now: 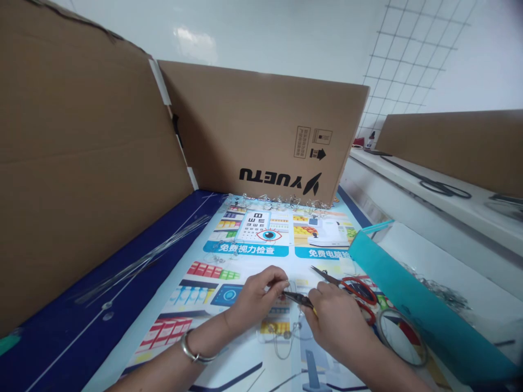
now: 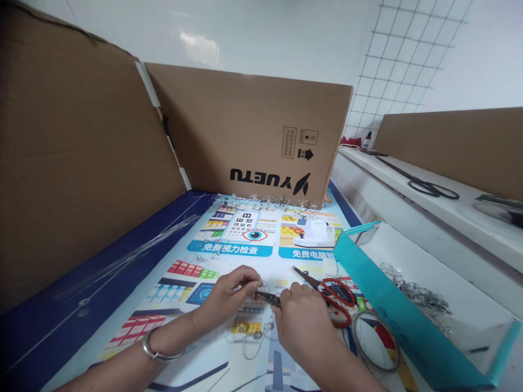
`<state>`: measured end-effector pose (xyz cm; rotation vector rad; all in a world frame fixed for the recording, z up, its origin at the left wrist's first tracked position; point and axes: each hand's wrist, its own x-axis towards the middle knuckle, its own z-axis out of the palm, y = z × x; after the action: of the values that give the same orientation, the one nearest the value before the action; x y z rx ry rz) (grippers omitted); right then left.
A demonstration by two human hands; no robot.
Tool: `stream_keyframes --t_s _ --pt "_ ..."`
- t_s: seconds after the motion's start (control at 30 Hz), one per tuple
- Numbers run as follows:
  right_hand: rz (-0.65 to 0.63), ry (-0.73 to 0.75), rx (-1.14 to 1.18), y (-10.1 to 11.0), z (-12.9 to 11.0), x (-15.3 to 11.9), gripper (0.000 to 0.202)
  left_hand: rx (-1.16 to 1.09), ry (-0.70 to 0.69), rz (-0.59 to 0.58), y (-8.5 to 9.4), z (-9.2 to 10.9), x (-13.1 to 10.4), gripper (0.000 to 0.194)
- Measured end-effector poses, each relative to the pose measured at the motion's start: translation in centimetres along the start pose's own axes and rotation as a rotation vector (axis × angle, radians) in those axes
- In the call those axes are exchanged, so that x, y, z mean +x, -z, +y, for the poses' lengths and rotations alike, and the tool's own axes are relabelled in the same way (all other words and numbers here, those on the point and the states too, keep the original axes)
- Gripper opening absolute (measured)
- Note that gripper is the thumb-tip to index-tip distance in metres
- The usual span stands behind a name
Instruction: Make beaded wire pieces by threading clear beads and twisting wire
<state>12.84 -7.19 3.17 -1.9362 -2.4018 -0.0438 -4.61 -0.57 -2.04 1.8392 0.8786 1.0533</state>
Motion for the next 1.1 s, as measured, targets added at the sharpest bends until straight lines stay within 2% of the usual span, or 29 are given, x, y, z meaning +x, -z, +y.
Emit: stream_keyframes --t_s 0.23,0.5,0.8,1.1 --pt "-0.016 -0.019 0.037 -0.20 0.30 -0.05 0.022 -0.008 0.001 -0.025 0.02 -0.02 -0.04 0.010" --pt "-0.021 0.005 0.057 -0.11 0.53 0.01 0.024 0.142 -0.085 -0.042 0.29 0.04 0.12 0.009" --pt "-0.014 0.023 -0.010 0.17 -0.14 -0.12 0.025 -0.082 0.067 -0.034 -0.07 -0.29 0.04 0.011" --pt "-0.023 0.019 -0.067 0.12 -0.36 -0.02 0.024 -0.092 0.078 -0.039 -0.07 0.04 0.02 0.011"
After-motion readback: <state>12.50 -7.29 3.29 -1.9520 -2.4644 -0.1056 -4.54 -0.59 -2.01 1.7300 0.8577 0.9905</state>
